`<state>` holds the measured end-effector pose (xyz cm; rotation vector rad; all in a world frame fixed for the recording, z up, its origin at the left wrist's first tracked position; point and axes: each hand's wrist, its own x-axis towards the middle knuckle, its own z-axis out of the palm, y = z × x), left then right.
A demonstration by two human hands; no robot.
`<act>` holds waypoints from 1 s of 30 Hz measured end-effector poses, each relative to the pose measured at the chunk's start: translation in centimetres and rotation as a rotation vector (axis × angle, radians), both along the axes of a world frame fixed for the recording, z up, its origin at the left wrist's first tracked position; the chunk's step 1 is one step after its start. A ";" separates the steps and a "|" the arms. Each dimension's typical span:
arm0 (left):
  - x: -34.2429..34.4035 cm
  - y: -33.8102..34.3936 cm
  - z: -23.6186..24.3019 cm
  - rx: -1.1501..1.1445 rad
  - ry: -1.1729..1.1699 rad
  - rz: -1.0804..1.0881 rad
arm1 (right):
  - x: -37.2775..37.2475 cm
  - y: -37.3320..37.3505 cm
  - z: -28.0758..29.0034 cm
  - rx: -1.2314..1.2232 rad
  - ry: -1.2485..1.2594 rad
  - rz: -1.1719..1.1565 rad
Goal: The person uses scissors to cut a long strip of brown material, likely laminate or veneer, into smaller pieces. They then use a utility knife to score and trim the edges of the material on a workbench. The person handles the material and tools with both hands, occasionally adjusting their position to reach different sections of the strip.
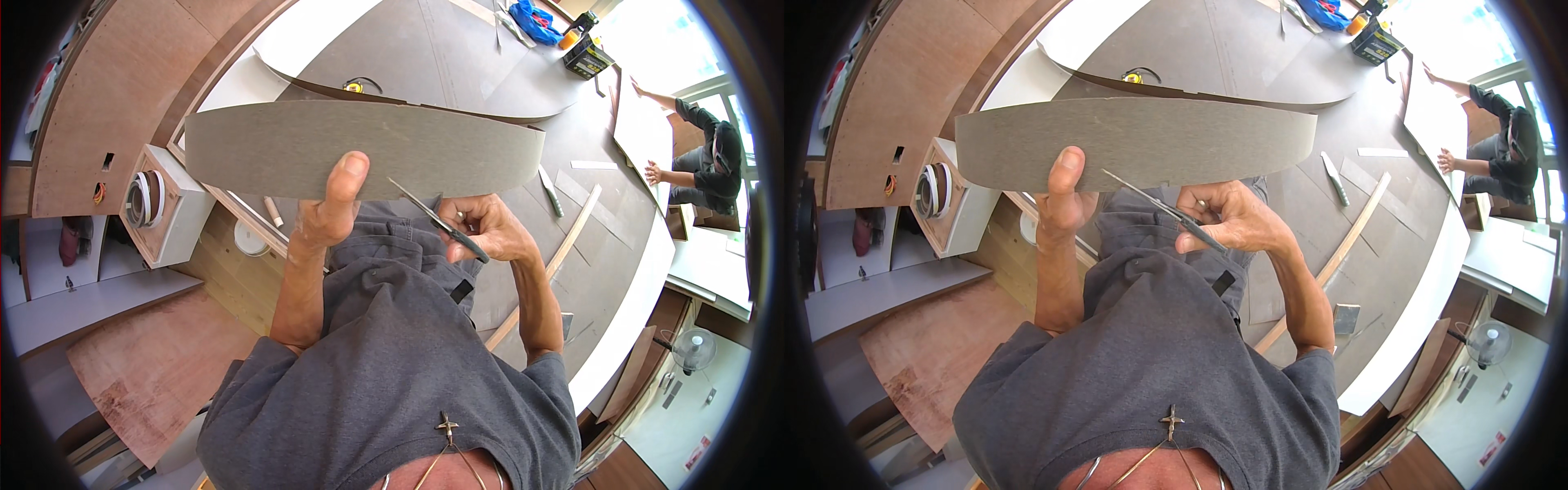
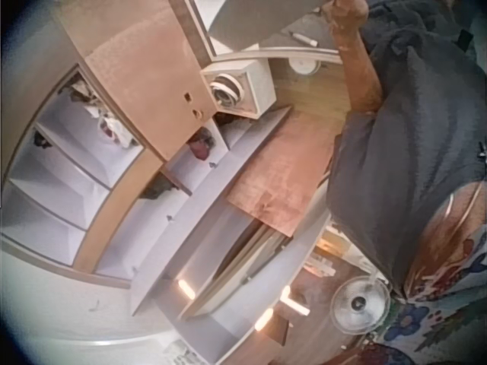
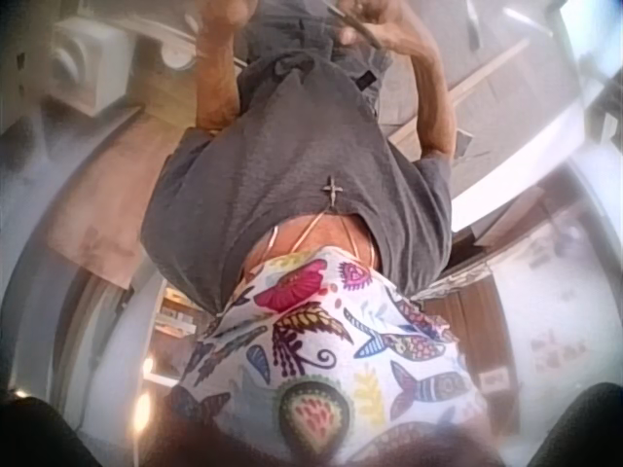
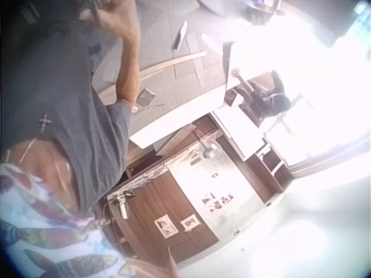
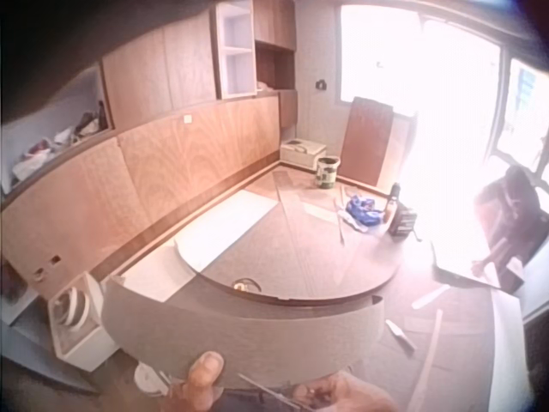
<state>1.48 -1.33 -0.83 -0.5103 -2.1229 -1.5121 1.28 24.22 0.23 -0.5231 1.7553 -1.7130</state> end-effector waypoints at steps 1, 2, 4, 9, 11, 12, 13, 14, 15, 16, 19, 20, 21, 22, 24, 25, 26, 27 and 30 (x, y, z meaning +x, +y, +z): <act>-0.2 -0.3 -0.4 -0.104 0.136 0.019 | 0.0 0.1 -0.2 -0.007 -0.019 -0.001; -0.5 -0.4 -0.5 -0.184 0.271 0.038 | 0.0 0.1 -0.4 -0.015 -0.038 -0.001; -1.4 -0.4 -0.4 -0.306 0.547 0.091 | 0.0 0.1 -0.4 -0.038 -0.070 -0.001; -1.6 -0.1 0.1 -0.275 0.499 0.139 | 0.4 -0.4 0.0 -0.014 -0.074 0.003; -0.1 0.1 0.3 -0.105 0.074 0.075 | 0.4 -0.4 0.1 -0.014 -0.092 0.009; 0.3 0.1 0.4 -0.039 -0.082 0.059 | 0.4 -0.4 0.1 -0.012 -0.100 0.012; 0.4 0.1 0.5 -0.017 -0.128 0.047 | 0.4 -0.5 0.3 -0.030 -0.133 0.026; 0.4 0.1 0.5 -0.005 -0.160 0.048 | 0.5 -0.6 0.4 -0.048 -0.167 0.040; 0.5 0.2 0.6 0.008 -0.193 0.047 | 0.6 -0.6 0.6 -0.064 -0.200 0.051; 0.5 0.5 0.6 0.011 -0.212 0.058 | 0.6 -0.7 0.6 -0.104 -0.226 0.079; 0.3 0.6 0.3 0.066 -0.259 0.044 | 0.6 -1.2 0.3 -0.213 -0.255 0.123; 0.3 0.9 0.5 0.176 -0.273 -0.014 | 0.9 -1.7 0.3 -0.241 -0.235 0.111; 0.2 1.2 0.9 0.289 -0.287 -0.070 | 1.1 -2.0 0.3 -0.268 -0.214 0.099; 0.2 2.1 2.5 0.483 -0.299 -0.169 | 1.3 -2.2 0.1 -0.263 -0.152 0.069; -0.1 2.7 3.4 0.668 -0.284 -0.280 | 1.7 -2.4 -0.9 -0.253 -0.029 0.004; -0.3 2.7 3.3 0.659 -0.259 -0.291 | 1.9 -2.7 -1.4 -0.274 0.011 -0.037; -0.5 2.8 3.1 0.649 -0.234 -0.302 | 2.2 -3.0 -1.3 -0.283 0.010 -0.069; -0.6 2.9 1.9 0.551 -0.214 -0.160 | 2.6 -3.5 -1.1 -0.289 0.010 -0.105; -0.8 3.6 -0.4 0.466 -0.192 0.013 | 3.0 -4.2 -0.7 -0.342 -0.004 -0.166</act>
